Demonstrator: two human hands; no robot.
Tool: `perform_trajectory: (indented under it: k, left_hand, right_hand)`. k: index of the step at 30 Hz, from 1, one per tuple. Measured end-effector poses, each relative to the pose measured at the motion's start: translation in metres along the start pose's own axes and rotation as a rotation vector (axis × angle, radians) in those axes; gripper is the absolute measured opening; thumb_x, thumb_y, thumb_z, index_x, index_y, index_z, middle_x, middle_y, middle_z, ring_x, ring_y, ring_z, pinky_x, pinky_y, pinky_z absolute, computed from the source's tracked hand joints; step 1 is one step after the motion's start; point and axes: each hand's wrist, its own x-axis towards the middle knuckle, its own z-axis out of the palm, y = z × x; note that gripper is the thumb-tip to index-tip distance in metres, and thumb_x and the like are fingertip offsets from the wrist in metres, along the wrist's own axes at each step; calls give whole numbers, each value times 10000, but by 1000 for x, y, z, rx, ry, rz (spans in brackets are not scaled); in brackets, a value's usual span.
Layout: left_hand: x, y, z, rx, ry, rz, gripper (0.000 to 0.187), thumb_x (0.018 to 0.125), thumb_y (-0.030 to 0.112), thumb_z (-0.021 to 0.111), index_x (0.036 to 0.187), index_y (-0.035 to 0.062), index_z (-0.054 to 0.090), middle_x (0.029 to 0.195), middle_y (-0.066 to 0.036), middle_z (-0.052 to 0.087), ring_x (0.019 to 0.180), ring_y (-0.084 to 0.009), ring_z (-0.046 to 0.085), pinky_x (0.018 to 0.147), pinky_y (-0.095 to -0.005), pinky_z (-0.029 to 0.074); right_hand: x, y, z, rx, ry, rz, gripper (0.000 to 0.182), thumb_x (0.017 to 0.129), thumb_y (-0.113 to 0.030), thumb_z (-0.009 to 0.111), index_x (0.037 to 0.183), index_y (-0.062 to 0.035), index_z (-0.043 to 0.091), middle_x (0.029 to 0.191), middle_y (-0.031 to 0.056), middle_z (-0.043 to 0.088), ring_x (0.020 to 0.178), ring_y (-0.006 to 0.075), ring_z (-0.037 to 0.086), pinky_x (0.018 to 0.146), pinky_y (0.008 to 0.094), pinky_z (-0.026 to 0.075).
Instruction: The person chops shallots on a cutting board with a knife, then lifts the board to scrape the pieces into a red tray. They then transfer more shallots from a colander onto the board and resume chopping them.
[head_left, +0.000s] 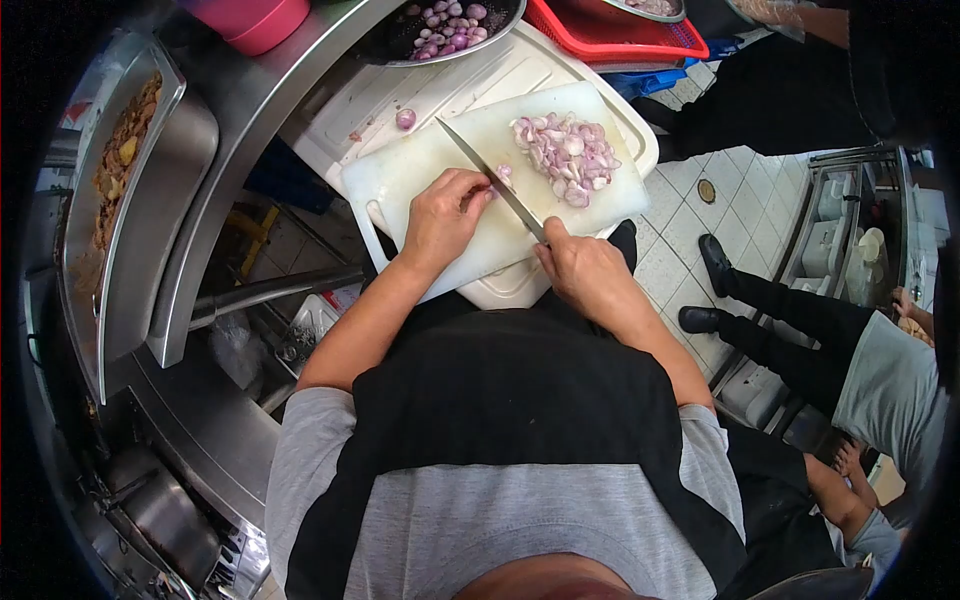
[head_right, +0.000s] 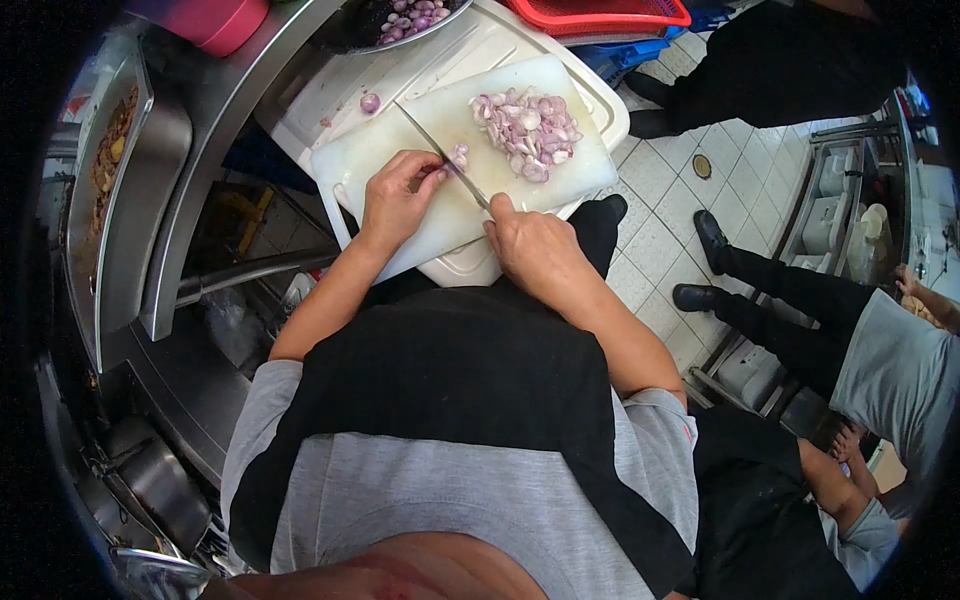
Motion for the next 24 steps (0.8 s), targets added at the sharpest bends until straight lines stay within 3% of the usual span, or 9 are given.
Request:
perform_trajectory:
  k: [3,12,19,22,24]
  left_hand:
    - [0,4,-1,10,2,-15,160,823,35,731,973,0,687,950,-112,692,801,-209,702,713,-299,572]
    - [0,0,0,27,13,23,151,822,48,720,961,4,681,928,-122,684,784,-249,701,692,-332,572]
    - [-1,0,0,5,13,19,143,830,44,707,966,5,681,933,-125,681,787,-267,690,688,-344,560]
    - [0,-1,2,28,12,65,155,827,45,703,977,11,685,947,-123,680,848,-289,672,744,-368,545]
    - [1,2,0,171,-23,247,180,818,47,705,995,20,689,960,-118,678,916,-300,651,805,-385,525]
  right_hand:
    - [20,10,22,21,35,-19,221,962,-201,549,964,-12,434,637,230,618,639,447,628,580,529,495]
    - [-3,-4,-13,7,-53,11,232,969,-213,540,978,-9,429,659,243,622,667,453,631,597,541,486]
    - [28,7,23,107,-45,61,244,972,-231,537,974,-5,444,715,276,626,732,485,623,656,556,482]
    - [31,23,20,208,-18,56,242,970,-232,540,1007,-8,456,759,293,627,784,490,620,704,555,476]
    - [31,36,13,259,-41,27,239,965,-227,545,1048,-18,463,796,304,629,832,490,617,746,551,469]
